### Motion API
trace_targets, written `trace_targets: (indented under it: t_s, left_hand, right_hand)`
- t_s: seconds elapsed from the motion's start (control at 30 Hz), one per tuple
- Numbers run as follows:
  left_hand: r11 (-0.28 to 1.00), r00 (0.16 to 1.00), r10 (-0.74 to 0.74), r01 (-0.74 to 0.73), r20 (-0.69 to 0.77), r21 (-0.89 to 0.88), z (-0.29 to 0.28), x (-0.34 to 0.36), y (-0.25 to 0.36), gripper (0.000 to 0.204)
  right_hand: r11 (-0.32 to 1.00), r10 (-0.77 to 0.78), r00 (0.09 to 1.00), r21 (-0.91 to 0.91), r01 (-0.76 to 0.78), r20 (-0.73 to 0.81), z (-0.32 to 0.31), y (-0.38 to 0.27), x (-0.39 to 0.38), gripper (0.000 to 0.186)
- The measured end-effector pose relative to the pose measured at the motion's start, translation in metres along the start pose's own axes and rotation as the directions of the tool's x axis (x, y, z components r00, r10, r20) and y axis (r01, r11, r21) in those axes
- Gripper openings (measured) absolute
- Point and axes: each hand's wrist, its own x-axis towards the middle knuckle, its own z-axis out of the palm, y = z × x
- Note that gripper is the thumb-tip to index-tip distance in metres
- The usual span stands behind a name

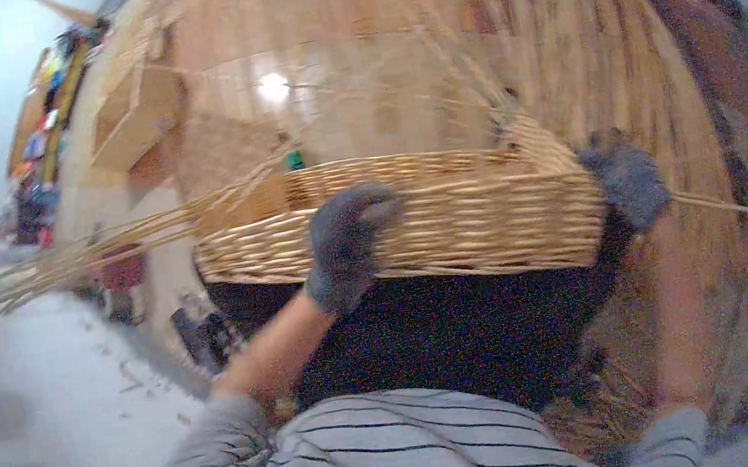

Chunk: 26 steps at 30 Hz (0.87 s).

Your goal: The recorder is weaving a large rectangular basket using long bamboo or wooden strips.

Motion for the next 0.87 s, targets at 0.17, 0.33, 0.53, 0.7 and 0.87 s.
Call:
trace_targets:
  t_s: [0.17,0.33,0.53,0.7,0.87]
  left_hand:
    - [0.842,0.466,-0.520,0.423,-0.716,-0.336,-0.160,-0.159,-0.163,0.023]
    - [0.658,0.799,-0.498,0.095,-0.337,-0.747,-0.268,-0.128,-0.323,0.031]
    - [0.391,0.898,-0.344,-0.128,-0.274,-0.912,-0.264,-0.059,-0.287,0.032]
    - [0.293,0.999,-0.026,0.045,0.039,-0.955,-0.167,0.040,-0.153,0.031]
    - [-0.308,0.940,0.029,0.331,0.339,-0.892,-0.182,0.036,-0.282,0.072]
  right_hand:
    - [0.777,0.504,0.853,0.358,-0.517,0.139,0.007,0.030,0.021,0.043]
    - [0.978,0.184,0.911,-0.027,-0.208,-0.370,0.050,0.022,0.077,0.046]
    - [0.924,0.289,0.925,-0.182,-0.337,-0.245,-0.031,-0.010,0.086,0.034]
    - [0.751,0.527,0.825,-0.341,-0.565,-0.204,-0.127,0.147,0.053,0.042]
    - [0.829,0.526,0.747,0.053,-0.556,-0.407,-0.125,0.062,0.055,0.072]
